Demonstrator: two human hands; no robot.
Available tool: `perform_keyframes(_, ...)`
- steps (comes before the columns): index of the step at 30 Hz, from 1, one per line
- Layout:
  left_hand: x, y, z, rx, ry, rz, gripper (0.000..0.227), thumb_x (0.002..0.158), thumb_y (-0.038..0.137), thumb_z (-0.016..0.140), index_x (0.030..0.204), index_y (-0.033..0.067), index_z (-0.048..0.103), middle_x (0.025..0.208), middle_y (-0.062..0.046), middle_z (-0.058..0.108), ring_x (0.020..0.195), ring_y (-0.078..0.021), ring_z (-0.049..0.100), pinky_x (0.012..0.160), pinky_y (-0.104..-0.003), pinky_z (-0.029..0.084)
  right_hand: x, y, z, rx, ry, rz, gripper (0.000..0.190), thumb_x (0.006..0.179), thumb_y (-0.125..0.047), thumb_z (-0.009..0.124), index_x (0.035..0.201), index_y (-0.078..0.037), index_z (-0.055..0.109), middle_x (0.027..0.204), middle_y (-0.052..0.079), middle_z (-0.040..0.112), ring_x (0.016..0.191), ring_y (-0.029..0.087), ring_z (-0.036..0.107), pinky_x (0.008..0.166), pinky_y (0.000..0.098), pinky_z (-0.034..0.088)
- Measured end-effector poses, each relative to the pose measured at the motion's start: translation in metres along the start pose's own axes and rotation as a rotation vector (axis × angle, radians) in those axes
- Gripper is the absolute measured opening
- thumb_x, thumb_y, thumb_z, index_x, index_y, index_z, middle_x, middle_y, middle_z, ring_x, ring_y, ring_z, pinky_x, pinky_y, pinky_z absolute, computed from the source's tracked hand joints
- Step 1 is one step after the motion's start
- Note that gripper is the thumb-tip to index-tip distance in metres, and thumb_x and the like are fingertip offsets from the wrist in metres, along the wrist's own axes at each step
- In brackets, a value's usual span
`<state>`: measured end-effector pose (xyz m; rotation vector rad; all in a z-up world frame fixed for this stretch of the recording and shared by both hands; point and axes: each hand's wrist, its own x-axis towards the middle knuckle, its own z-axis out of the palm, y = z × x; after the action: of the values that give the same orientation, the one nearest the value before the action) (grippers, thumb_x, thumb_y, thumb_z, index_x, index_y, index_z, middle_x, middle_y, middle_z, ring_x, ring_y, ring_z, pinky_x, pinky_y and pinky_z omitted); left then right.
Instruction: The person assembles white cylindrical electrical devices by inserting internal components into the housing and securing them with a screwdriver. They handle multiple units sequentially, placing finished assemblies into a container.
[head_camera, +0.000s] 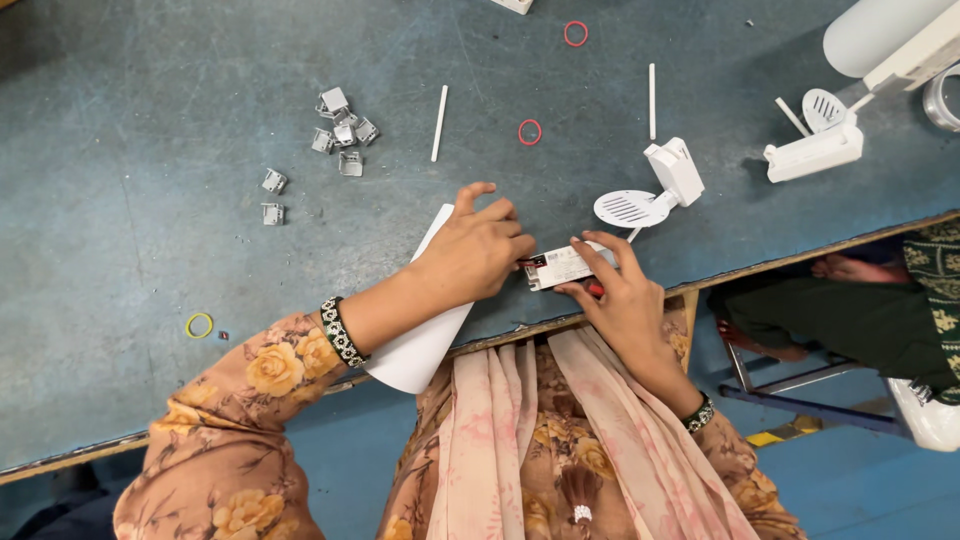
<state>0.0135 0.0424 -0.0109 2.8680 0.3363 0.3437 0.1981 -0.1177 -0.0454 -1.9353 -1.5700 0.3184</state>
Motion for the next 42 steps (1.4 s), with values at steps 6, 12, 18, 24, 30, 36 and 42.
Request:
perform_keyframes(6, 0.000, 0.000, 0.007, 0.069, 0.022, 0.009, 0.003, 0.081, 0.017, 0.073, 0.082, 0.0150, 0.074, 0.082, 0.000, 0.067, 0.105, -0.0192, 0.061, 0.113, -0.061, 0.029, -0.002, -0.009, -0.001, -0.004, 0.016, -0.047, 0.055, 0.082, -0.033, 0.083, 0.131, -0.013, 0.069, 0.135, 0.004, 0.061, 0.087, 0.023, 0.073, 0.068, 0.0346, 0.059)
perform_keyframes(12, -0.002, -0.005, 0.010, 0.073, -0.022, -0.003, 0.007, 0.080, 0.016, 0.070, 0.080, 0.0161, 0.076, 0.080, 0.000, 0.066, 0.104, -0.0185, 0.061, 0.115, -0.062, 0.029, -0.001, -0.014, -0.002, -0.003, -0.067, 0.030, 0.055, 0.082, -0.032, 0.083, 0.131, -0.013, 0.068, 0.137, 0.005, 0.060, 0.080, 0.022, 0.074, 0.065, 0.0354, 0.058)
perform_keyframes(18, 0.002, 0.002, 0.016, 0.157, -0.060, -0.035, 0.012, 0.079, 0.015, 0.068, 0.083, 0.0166, 0.079, 0.082, 0.000, 0.067, 0.105, -0.0191, 0.061, 0.116, -0.062, 0.028, -0.004, -0.016, 0.009, -0.057, 0.048, -0.067, 0.055, 0.083, -0.036, 0.084, 0.131, -0.013, 0.069, 0.136, 0.005, 0.061, 0.081, 0.024, 0.073, 0.064, 0.0362, 0.057)
perform_keyframes(24, -0.001, 0.000, 0.014, 0.108, -0.033, -0.050, 0.011, 0.080, 0.015, 0.068, 0.081, 0.0154, 0.079, 0.081, -0.001, 0.066, 0.104, -0.0198, 0.061, 0.116, -0.063, 0.028, -0.005, -0.011, 0.012, -0.043, 0.038, -0.018, 0.055, 0.082, -0.037, 0.084, 0.129, -0.014, 0.070, 0.134, 0.005, 0.062, 0.077, 0.022, 0.072, 0.062, 0.0354, 0.057)
perform_keyframes(30, -0.002, 0.000, 0.010, 0.067, 0.004, -0.056, 0.011, 0.080, 0.015, 0.068, 0.078, 0.0141, 0.078, 0.078, -0.001, 0.065, 0.100, -0.0204, 0.062, 0.115, -0.064, 0.029, -0.001, -0.014, 0.013, -0.052, 0.075, -0.039, 0.054, 0.080, -0.035, 0.085, 0.128, -0.015, 0.070, 0.132, 0.004, 0.063, 0.078, 0.022, 0.073, 0.062, 0.0341, 0.057)
perform_keyframes(36, -0.005, 0.002, 0.006, 0.061, -0.002, -0.087, 0.010, 0.079, 0.014, 0.067, 0.078, 0.0141, 0.077, 0.079, -0.001, 0.064, 0.101, -0.0198, 0.062, 0.116, -0.064, 0.029, 0.002, -0.016, 0.010, -0.018, 0.026, 0.022, 0.054, 0.080, -0.032, 0.085, 0.129, -0.014, 0.069, 0.130, 0.005, 0.063, 0.069, 0.017, 0.071, 0.057, 0.0309, 0.057)
perform_keyframes(42, -0.005, 0.006, 0.003, 0.088, -0.037, -0.119, 0.008, 0.079, 0.015, 0.067, 0.077, 0.0135, 0.075, 0.079, 0.000, 0.063, 0.101, -0.0198, 0.061, 0.116, -0.063, 0.030, 0.002, -0.016, 0.009, -0.037, 0.010, 0.028, 0.054, 0.081, -0.028, 0.085, 0.130, -0.014, 0.068, 0.131, 0.005, 0.062, 0.074, 0.016, 0.070, 0.058, 0.0291, 0.058)
